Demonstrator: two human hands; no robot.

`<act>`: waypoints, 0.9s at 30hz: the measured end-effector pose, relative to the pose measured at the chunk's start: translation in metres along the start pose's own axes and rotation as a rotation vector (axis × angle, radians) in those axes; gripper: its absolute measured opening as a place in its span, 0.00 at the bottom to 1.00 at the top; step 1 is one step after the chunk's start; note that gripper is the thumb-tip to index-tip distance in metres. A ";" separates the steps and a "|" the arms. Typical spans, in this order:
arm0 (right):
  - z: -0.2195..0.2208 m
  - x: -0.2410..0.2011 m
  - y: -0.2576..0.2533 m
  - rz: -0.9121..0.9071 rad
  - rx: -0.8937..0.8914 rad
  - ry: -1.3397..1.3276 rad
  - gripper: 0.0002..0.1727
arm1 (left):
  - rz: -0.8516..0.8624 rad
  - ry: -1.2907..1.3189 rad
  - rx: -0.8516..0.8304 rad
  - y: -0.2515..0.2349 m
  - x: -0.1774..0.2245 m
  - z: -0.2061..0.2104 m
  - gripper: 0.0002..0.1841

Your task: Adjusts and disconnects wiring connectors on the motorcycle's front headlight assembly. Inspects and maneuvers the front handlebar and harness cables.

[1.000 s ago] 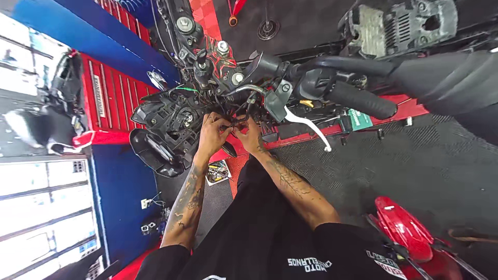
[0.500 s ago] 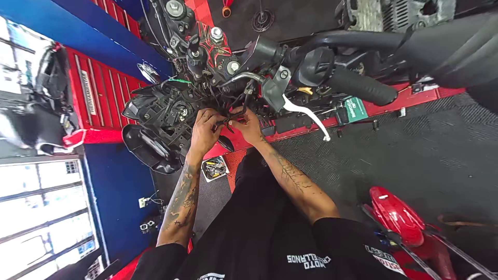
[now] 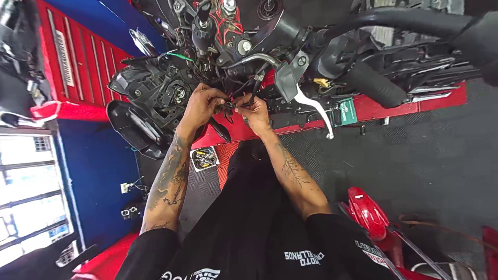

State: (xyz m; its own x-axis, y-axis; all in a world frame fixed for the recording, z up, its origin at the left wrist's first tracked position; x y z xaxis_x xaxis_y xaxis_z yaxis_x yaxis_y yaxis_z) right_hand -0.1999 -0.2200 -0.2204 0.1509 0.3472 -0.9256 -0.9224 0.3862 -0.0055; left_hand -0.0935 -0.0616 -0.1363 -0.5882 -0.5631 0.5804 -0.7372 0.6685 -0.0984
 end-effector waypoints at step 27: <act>0.057 -0.059 -0.014 -0.438 -0.407 1.420 0.15 | -0.768 1.348 0.644 0.063 0.017 0.107 0.18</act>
State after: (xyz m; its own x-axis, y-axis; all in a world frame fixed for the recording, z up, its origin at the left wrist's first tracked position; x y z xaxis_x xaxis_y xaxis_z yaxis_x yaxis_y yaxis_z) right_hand -0.1761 -0.1976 -0.1440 0.1928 -0.8921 -0.4087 -0.9648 -0.0963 -0.2449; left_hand -0.1848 -0.0810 -0.2190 0.3818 0.3752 0.8447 -0.9055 -0.0311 0.4231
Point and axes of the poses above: each hand's wrist, its own y-axis away from the middle knuckle, its own z-axis out of the palm, x = y × z, the point moved 4 cm from there along -y, towards the middle knuckle, and after that the axes turned 7 degrees about x, right-handed, at the moved point
